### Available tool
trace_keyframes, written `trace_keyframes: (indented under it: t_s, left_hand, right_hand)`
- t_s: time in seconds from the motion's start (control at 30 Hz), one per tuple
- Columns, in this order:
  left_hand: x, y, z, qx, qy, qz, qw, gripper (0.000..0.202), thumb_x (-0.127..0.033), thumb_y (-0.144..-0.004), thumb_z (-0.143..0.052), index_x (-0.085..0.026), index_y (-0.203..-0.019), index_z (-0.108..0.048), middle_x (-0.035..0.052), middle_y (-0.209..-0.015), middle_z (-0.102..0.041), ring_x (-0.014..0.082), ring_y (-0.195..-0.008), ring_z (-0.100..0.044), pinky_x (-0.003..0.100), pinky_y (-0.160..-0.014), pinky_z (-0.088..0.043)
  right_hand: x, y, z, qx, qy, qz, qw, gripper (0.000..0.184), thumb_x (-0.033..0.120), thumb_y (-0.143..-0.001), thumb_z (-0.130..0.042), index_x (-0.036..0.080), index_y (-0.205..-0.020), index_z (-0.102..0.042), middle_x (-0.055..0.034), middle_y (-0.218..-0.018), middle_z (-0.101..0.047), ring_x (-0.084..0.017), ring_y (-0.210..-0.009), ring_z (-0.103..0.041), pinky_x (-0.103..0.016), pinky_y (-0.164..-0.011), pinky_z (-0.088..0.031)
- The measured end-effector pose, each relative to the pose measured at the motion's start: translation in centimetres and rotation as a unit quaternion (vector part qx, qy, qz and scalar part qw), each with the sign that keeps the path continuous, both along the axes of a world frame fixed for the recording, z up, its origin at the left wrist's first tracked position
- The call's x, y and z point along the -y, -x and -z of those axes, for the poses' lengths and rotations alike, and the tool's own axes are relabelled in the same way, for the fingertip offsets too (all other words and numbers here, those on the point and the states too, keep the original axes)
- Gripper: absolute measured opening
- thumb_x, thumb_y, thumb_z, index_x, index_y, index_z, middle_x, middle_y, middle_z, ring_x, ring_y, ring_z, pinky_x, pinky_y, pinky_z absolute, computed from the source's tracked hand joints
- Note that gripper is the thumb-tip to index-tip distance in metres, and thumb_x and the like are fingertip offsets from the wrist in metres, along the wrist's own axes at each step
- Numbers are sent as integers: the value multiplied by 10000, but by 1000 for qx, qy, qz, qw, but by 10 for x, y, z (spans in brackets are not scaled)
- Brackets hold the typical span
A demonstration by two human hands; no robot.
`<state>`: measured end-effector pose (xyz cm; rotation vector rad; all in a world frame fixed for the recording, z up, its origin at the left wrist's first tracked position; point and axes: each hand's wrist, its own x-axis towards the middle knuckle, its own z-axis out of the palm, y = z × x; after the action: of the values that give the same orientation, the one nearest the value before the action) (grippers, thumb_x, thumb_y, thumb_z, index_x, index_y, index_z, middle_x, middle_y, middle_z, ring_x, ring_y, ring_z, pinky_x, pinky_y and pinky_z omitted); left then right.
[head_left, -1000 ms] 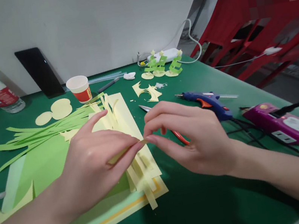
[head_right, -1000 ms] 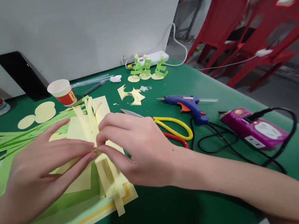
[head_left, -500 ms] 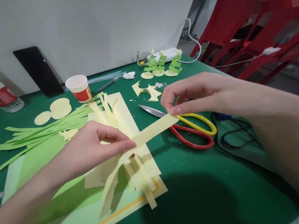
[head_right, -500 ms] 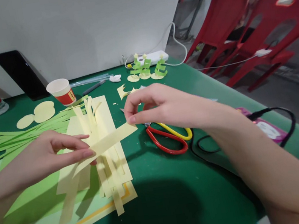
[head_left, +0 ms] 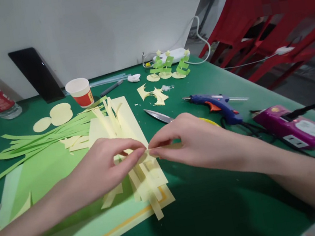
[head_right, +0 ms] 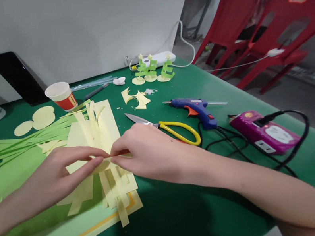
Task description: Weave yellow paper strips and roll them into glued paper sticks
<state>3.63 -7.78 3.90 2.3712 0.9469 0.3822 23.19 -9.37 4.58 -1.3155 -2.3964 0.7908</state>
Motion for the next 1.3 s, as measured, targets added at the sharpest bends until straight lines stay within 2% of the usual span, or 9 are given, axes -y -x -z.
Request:
trace_keyframes:
  t_s: [0.1,0.2,0.47,0.67,0.8,0.9,1.03,1.13,1.3]
  left_hand:
    - [1,2,1,-30,-123,41,991,264,-371,-833,-521,-195,-1014,-597,34,-963,-681,174,-823,-631,273,-684,-489]
    - [-1,3,4,-48,-219,75,972,174,-221,-853,-486,-156,-971,-596,55,-909,-685,182,-805,-628,296,-683,-475]
    - [-4,8,8,-63,-320,62,943,243,-88,-834,-404,-143,-944,-613,40,-759,-705,164,-612,-626,262,-511,-432]
    - [-18,16,-1,-6,-272,23,962,244,-120,-815,-434,-174,-931,-641,30,-789,-730,157,-628,-673,232,-521,-487]
    - [-34,22,-4,40,-166,29,985,264,-116,-811,-444,-214,-941,-651,-2,-727,-732,134,-572,-675,200,-522,-528]
    - [-47,29,0,-5,-136,-23,990,374,-65,-788,-383,-205,-1025,-637,17,-938,-720,163,-751,-689,242,-626,-561]
    - [-54,32,6,6,-146,-84,986,455,-6,-755,-319,-179,-1001,-660,26,-1083,-671,207,-1011,-613,342,-848,-509]
    - [-40,23,4,120,6,-41,992,383,-65,-816,-349,-199,-982,-667,2,-943,-714,141,-802,-675,242,-709,-547]
    - [-2,2,-4,17,106,17,994,197,-324,-821,-540,-278,-948,-684,-38,-800,-716,125,-638,-637,185,-515,-480]
  right_hand:
    - [-3,-1,-2,-45,51,37,997,195,197,-773,-514,158,-674,-677,11,-531,-605,-74,-455,-479,-207,-435,-342]
    - [-7,-3,-3,-99,129,44,986,177,209,-762,-520,155,-669,-660,12,-529,-604,-78,-449,-543,-185,-439,-417]
    - [-10,-9,-8,-178,231,63,955,131,190,-724,-584,174,-597,-613,37,-451,-568,-70,-349,-508,-181,-333,-389]
    - [-22,-38,-21,-152,173,68,971,183,260,-723,-639,179,-559,-631,28,-409,-556,-62,-335,-497,-173,-306,-353]
    - [-31,-64,-27,-117,136,64,982,234,317,-741,-618,159,-572,-651,48,-382,-522,-30,-344,-474,-171,-330,-306]
    - [-33,-73,-29,-91,116,77,986,230,302,-748,-601,141,-594,-660,54,-398,-524,-23,-358,-474,-186,-363,-309]
    - [-27,-56,-24,-64,141,42,987,205,298,-740,-600,170,-585,-641,37,-435,-551,-54,-385,-512,-158,-346,-367]
    - [-17,-31,-16,-70,150,5,986,186,257,-761,-561,179,-607,-631,28,-510,-594,-59,-404,-527,-151,-340,-374]
    - [-6,-6,-6,-46,135,-24,989,198,216,-783,-504,165,-695,-674,30,-498,-564,-64,-419,-509,-166,-377,-374]
